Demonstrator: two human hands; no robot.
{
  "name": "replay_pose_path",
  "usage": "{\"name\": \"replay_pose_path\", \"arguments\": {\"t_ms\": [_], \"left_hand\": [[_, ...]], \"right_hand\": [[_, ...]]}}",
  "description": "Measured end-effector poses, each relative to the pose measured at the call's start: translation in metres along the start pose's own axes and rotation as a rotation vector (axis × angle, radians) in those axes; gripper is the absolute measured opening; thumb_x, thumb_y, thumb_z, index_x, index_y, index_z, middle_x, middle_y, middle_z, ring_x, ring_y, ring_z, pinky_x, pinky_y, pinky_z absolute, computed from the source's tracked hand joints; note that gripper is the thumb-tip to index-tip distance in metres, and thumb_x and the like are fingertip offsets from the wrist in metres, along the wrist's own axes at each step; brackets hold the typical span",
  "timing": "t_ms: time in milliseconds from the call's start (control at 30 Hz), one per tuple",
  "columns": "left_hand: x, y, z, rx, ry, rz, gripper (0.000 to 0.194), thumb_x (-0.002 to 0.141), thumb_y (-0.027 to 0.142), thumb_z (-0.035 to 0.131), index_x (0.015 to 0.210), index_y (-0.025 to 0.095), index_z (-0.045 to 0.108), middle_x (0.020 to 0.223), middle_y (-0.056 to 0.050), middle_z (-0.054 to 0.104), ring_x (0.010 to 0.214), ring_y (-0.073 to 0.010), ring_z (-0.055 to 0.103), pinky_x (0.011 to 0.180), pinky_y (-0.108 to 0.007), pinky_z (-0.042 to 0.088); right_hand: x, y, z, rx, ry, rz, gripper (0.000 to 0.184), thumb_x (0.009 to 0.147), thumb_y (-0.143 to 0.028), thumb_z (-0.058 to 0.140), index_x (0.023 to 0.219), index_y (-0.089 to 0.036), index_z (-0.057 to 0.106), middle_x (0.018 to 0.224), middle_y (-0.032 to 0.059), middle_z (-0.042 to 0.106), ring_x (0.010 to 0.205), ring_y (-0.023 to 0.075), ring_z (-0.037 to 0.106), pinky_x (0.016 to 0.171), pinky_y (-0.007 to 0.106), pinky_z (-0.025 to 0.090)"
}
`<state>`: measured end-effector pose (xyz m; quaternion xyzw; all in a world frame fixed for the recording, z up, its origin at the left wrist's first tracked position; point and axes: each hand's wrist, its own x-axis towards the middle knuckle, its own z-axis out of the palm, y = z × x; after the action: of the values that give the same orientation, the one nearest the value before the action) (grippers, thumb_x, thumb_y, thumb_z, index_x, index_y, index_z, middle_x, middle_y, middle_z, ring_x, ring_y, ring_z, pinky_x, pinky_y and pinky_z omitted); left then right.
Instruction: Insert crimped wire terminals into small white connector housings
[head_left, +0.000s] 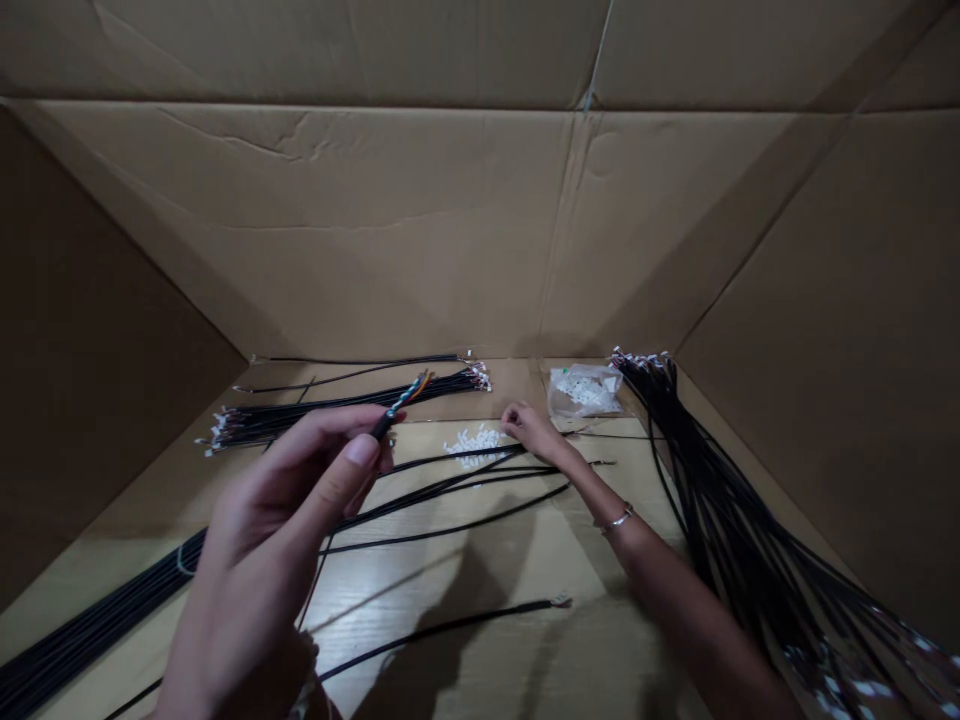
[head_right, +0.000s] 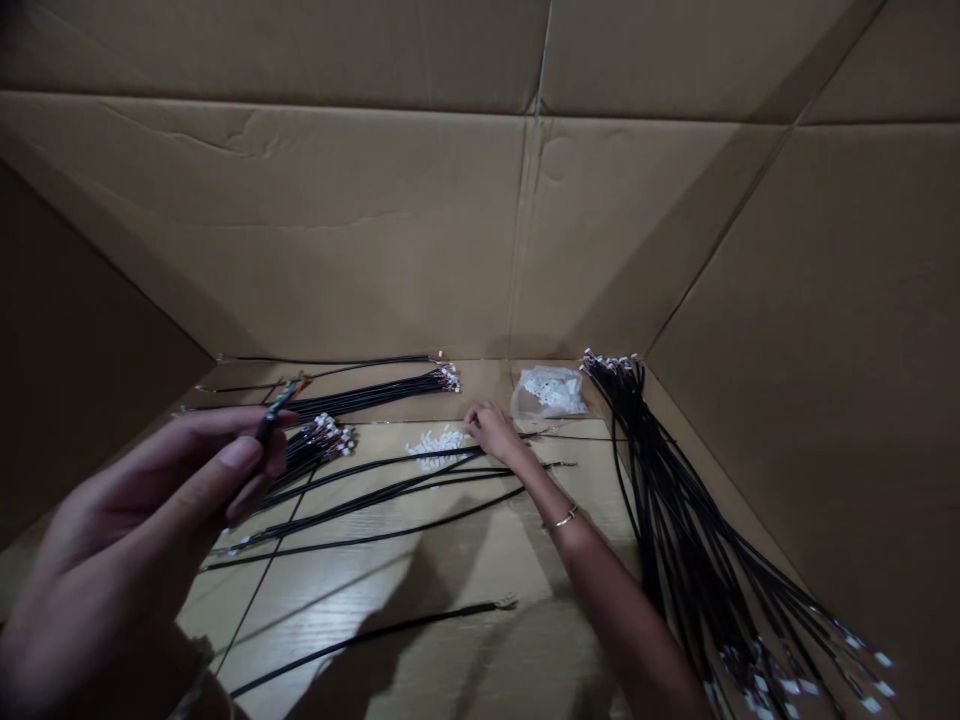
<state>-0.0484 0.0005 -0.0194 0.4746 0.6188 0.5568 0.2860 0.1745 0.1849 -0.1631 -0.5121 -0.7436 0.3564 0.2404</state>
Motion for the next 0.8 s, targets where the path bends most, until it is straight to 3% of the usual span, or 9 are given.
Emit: {"name": "replay_pose_path", "arguments": {"t_ms": [133,233,333,433,567,700,800], "left_hand": [[0.004,0.014,0.023,-0.044,-0.174,-0.003,0.017,0.088,0.040,0.075,0.103,0.033,0.079,0.091,0.002,0.076,0.087,-0.0164,0.070,0.073,-0.021,0.057],[0.007,0.018,0.038,-0.055,-0.235,0.067,0.020,0.092,0.033,0.067,0.106,0.035,0.080,0.095,0.001,0.077,0.089,-0.0171,0.069,0.077,-0.024,0.056],[0.009,0.015,0.048,-0.054,-0.263,0.101,0.021,0.092,0.035,0.067,0.108,0.036,0.082,0.091,0.001,0.077,0.081,-0.0167,0.067,0.072,-0.025,0.054],[0.008,0.012,0.052,-0.053,-0.262,0.130,0.017,0.088,0.036,0.072,0.100,0.035,0.083,0.094,0.001,0.079,0.078,-0.0159,0.067,0.069,-0.025,0.053],[0.006,0.016,0.056,-0.043,-0.189,0.144,0.008,0.087,0.033,0.073,0.087,0.032,0.081,0.076,0.004,0.072,0.064,-0.0123,0.057,0.060,-0.023,0.047],[0.001,0.021,0.059,-0.014,-0.144,0.143,0.013,0.089,0.035,0.072,0.078,0.029,0.077,0.057,0.006,0.053,0.054,-0.0114,0.043,0.051,-0.024,0.036],[-0.002,0.022,0.060,-0.015,-0.114,0.149,0.016,0.089,0.035,0.073,0.075,0.028,0.075,0.058,0.005,0.053,0.056,-0.0122,0.046,0.050,-0.024,0.034]], "right_hand": [[-0.009,-0.028,-0.024,0.339,0.174,-0.066,0.024,0.103,-0.037,0.067,0.113,-0.015,0.069,0.106,0.0058,0.073,0.089,0.0197,0.072,0.080,0.038,0.062],[-0.033,-0.066,-0.040,0.602,0.260,-0.151,0.023,0.101,-0.041,0.063,0.102,-0.017,0.065,0.091,0.0028,0.074,0.074,0.0145,0.067,0.071,0.030,0.057],[-0.063,-0.105,-0.046,0.810,0.282,-0.216,0.024,0.095,-0.045,0.066,0.097,-0.021,0.065,0.086,0.0027,0.075,0.071,0.0136,0.065,0.067,0.028,0.054],[-0.086,-0.128,-0.045,0.965,0.272,-0.232,0.018,0.092,-0.040,0.071,0.094,-0.023,0.066,0.078,-0.0001,0.074,0.062,0.0118,0.060,0.060,0.026,0.051],[-0.101,-0.137,-0.045,1.226,0.167,-0.211,0.015,0.089,-0.036,0.077,0.088,-0.022,0.071,0.069,-0.0019,0.069,0.054,0.0099,0.053,0.052,0.024,0.044],[-0.105,-0.137,-0.049,1.246,0.113,-0.165,0.017,0.091,-0.037,0.077,0.087,-0.022,0.069,0.062,-0.0038,0.065,0.049,0.0097,0.046,0.049,0.025,0.038],[-0.105,-0.136,-0.049,1.279,0.058,-0.151,0.019,0.090,-0.038,0.078,0.087,-0.022,0.068,0.057,-0.0055,0.062,0.046,0.0086,0.042,0.047,0.024,0.035]]}}
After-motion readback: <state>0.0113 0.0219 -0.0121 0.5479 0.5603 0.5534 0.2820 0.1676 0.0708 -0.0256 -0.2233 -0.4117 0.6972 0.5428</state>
